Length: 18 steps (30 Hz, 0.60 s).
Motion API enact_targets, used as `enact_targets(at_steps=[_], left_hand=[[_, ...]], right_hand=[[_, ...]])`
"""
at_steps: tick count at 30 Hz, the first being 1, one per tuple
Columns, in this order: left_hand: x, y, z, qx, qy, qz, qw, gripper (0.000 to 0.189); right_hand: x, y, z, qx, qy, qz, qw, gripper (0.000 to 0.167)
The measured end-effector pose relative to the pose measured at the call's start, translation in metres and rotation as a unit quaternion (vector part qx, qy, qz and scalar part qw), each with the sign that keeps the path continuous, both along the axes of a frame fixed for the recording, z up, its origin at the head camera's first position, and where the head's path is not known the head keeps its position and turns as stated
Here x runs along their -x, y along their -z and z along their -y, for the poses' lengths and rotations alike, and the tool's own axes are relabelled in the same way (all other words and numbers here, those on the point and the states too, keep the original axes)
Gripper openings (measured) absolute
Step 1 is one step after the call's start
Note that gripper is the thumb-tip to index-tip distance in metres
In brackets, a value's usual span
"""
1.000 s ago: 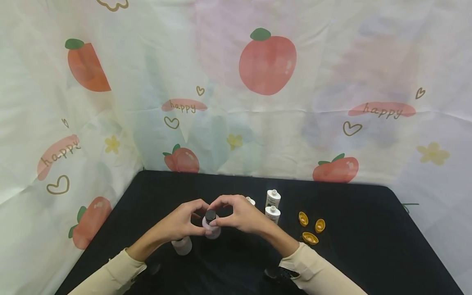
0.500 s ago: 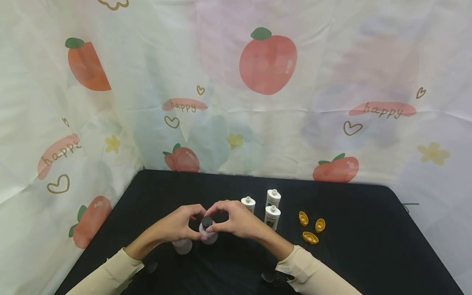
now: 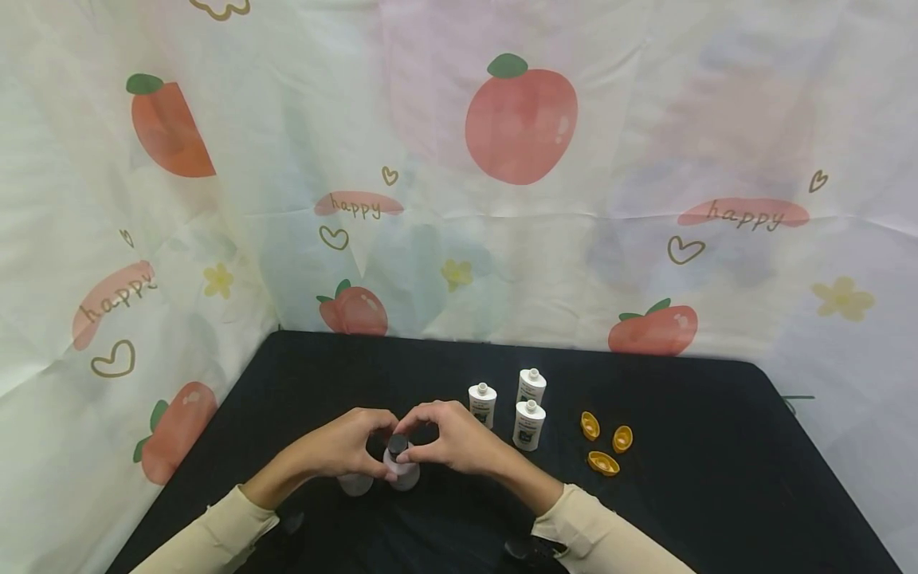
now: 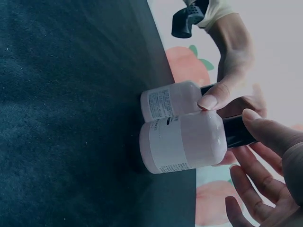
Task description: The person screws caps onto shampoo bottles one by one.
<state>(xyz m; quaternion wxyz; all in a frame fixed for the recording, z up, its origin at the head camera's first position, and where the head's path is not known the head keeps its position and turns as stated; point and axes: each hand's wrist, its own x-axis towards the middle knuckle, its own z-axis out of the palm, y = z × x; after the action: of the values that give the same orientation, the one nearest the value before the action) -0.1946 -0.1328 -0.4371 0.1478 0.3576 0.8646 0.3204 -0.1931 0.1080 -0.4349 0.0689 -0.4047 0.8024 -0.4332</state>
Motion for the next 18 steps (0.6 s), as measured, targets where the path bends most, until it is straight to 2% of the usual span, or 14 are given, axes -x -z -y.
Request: enact_targets(at_steps=[12,18], left_hand=[[-0.0030,0.0015,-0.0007,0.046,-0.027,-0.004,0.9986,0.046],[-0.0032,0.0012,-0.0016,0.068,-0.036,-0.009,0.9970,0.042]], right_hand=[[-0.0023,0.0061,0.0030,-0.007,0.004,0.020,0.9998,0.029],[-0.0027,0.0069,0.0043,-0.013,0.003,0.012,0.9998,0.029]])
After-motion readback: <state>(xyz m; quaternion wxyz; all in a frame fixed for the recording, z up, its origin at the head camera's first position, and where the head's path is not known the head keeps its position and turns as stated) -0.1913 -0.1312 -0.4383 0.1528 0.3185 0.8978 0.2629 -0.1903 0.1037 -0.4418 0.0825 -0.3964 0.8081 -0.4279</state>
